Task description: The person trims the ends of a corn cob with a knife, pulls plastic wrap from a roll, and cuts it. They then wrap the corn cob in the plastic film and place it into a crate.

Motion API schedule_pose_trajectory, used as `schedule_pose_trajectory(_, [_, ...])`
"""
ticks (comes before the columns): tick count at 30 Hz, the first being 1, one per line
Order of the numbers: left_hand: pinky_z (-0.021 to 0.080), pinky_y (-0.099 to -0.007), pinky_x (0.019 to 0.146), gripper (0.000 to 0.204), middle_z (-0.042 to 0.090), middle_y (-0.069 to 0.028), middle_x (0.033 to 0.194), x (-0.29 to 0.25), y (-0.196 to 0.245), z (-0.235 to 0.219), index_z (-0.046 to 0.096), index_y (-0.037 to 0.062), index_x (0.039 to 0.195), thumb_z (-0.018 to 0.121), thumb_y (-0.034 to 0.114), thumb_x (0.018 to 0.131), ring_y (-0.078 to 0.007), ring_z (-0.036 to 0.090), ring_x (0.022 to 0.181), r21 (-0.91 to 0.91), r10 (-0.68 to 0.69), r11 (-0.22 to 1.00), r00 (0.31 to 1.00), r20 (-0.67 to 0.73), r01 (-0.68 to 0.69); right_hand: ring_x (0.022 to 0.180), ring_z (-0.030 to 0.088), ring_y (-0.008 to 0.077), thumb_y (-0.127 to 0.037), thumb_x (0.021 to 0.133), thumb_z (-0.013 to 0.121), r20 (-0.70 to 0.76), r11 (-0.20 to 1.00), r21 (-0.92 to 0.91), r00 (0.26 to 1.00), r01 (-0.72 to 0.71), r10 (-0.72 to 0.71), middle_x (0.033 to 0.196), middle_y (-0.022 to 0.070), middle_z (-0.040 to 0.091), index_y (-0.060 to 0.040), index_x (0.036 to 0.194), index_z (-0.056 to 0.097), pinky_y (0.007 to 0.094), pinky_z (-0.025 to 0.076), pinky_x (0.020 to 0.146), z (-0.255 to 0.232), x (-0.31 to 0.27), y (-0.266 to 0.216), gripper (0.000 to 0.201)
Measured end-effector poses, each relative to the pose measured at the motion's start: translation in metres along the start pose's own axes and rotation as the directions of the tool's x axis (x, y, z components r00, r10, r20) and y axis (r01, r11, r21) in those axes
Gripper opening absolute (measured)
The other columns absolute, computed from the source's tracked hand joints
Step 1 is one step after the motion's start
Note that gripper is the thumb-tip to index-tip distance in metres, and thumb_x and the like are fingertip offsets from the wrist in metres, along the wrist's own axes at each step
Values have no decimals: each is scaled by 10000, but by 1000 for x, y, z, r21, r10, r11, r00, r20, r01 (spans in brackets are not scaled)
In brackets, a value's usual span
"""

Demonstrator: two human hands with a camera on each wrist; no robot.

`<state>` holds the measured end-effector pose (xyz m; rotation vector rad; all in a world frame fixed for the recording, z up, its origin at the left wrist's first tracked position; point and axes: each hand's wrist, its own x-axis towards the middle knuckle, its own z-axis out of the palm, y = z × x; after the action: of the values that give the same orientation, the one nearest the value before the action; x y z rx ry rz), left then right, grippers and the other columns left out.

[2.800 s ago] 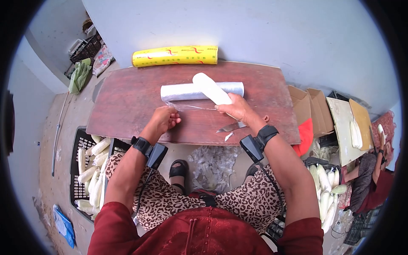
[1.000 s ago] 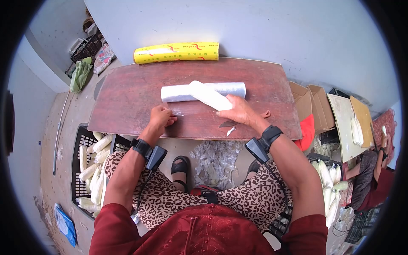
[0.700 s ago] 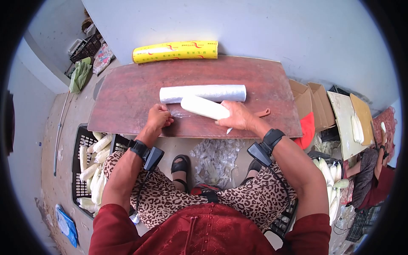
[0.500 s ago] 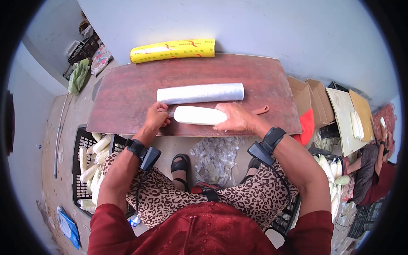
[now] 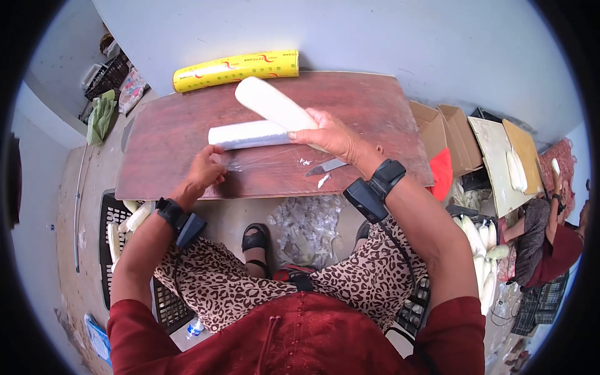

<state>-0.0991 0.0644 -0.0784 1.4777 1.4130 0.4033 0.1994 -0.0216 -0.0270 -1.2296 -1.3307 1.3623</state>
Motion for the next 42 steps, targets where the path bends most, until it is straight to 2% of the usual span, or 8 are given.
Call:
schedule_pose_trajectory(6, [414,-243,424,420,574,-63,715,-2,-8,1,484,69,1172,567,-86,790,-122,555,528,-8,31,999,999,7,-31,897,592,143,-294,729,764,98,957,-291,994,-14,45,988,80,624,29,1154,550,280,496,775,15,3,16,576])
schedule_pose_trajectory(7, [414,-243,424,426,572,-62,717,-2,-9,1,482,74,1174,568,-89,789,-121,554,530,-10,38,999,999,8,-38,924,603,182,-290,714,765,99,922,-374,992,105,-73,1009,119,628,32,1173,538,301,502,782,19,6,23,605])
schedule_pose_trajectory(10, [446,-265,432,415,574,-60,700,-2,-10,1,507,85,1145,556,-95,774,-132,579,529,-11,59,998,998,-10,-59,950,614,231,-258,705,768,89,822,-568,996,35,19,1040,153,629,26,1179,534,341,504,807,21,5,23,600])
schedule_pose_trajectory(13, [441,-264,428,433,572,-62,703,0,-11,0,500,84,1162,559,-97,774,-132,574,522,21,86,996,996,-19,-85,980,602,290,-220,703,773,-12,883,-469,1000,-15,10,1062,169,611,23,1150,542,377,483,855,18,8,31,559])
schedule_pose_trajectory(16, [441,-264,430,441,569,-65,698,4,-12,0,488,74,1179,559,-97,778,-133,572,522,-3,52,999,999,-8,-52,1018,565,332,-192,695,783,32,667,-717,966,201,-257,1073,167,559,11,1137,542,397,456,895,13,15,39,543])
schedule_pose_trajectory(22, [441,-262,438,427,587,-77,713,6,-13,-2,483,61,1183,553,-88,789,-139,574,537,-58,19,998,1000,20,-18,1042,520,314,-155,700,782,5,602,-779,961,177,-276,1093,136,486,-15,1229,505,385,437,888,16,19,50,613])
schedule_pose_trajectory(31, [446,-257,451,259,591,-90,719,5,-14,-2,494,47,1015,541,-78,793,-146,568,546,-106,17,994,999,29,-14,1130,456,282,-151,740,722,217,188,-929,879,320,-426,1201,90,482,-105,1291,445,446,352,902,13,14,66,618])
schedule_pose_trajectory(42, [441,-241,451,211,606,-73,716,7,-16,-3,508,58,951,599,-43,789,-132,580,546,-75,-13,997,999,43,16,1050,467,261,-125,740,705,172,117,-966,913,230,-369,1097,75,481,-98,1188,496,434,367,846,19,13,56,495])
